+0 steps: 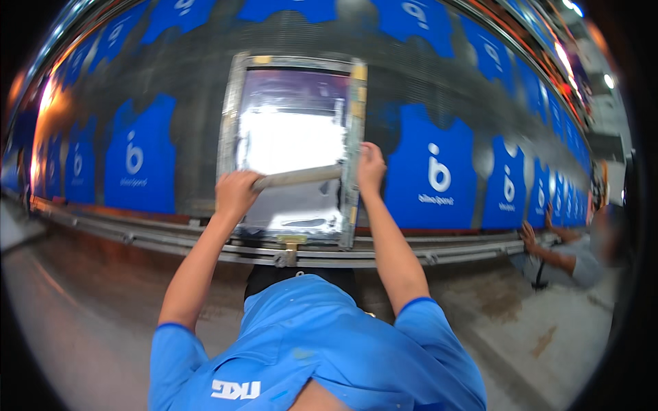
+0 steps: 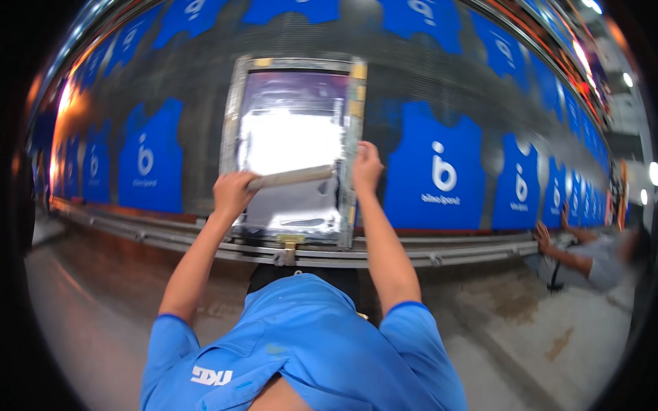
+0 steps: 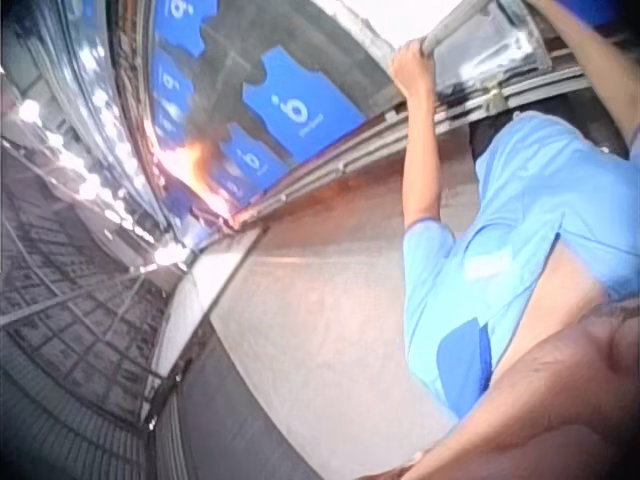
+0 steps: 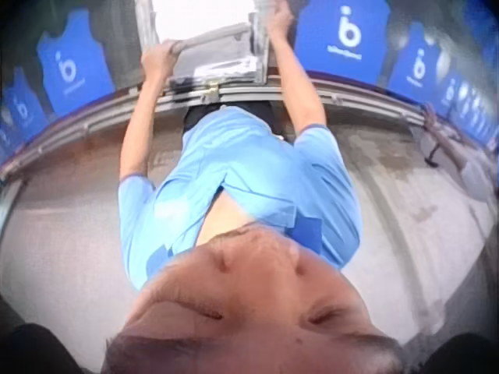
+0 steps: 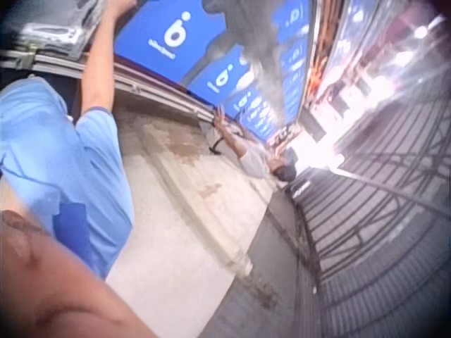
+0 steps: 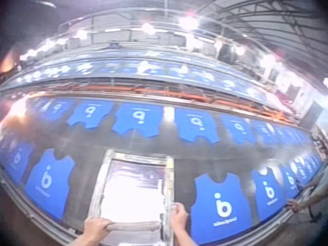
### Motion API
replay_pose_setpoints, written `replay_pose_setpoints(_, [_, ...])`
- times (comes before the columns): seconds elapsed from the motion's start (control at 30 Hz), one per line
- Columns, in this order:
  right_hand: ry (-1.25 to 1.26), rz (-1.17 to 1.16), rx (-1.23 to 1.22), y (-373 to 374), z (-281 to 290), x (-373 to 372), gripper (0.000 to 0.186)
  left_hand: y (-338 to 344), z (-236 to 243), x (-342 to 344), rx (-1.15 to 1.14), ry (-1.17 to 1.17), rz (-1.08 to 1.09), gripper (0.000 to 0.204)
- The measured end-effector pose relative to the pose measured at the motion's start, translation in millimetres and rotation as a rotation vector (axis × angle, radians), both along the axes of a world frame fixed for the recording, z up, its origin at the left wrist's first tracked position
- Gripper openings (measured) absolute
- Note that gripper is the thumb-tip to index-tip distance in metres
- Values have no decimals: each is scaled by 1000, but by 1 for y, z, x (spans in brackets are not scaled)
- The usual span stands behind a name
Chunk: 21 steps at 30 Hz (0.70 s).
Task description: The person uses a squeegee to pull white ink across a screen-printing frame, imprinting a logo onto a blue jersey on a conveyor. The person repeatedly repositions the frame and applies ink to successive jerseys as they move along the line.
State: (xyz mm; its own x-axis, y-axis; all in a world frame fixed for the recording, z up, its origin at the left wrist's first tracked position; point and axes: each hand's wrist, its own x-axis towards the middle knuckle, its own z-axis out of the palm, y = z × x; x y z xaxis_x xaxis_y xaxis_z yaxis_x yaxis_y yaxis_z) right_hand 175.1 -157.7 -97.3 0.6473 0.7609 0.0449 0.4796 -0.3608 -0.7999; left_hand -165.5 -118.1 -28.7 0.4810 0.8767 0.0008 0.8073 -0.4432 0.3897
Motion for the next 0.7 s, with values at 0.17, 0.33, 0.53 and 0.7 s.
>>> replay_pose_setpoints(0.17, [-346, 295, -392, 15, 24, 4, 31, 129, 14, 5, -80, 143, -61, 21])
replay_pose_setpoints(0.33, [-652, 585, -25, 114, 84, -21, 53, 238, -3, 13, -212, 198, -103, 38])
replay_pose_setpoints(0.53, [-574, 832, -409, 233, 53, -35, 51, 281, -41, 19, -230, 219, -139, 48])
replay_pose_setpoints(0.7, [-516, 798, -390, 251, 34, -33, 46, 291, -39, 21, -217, 217, -123, 46])
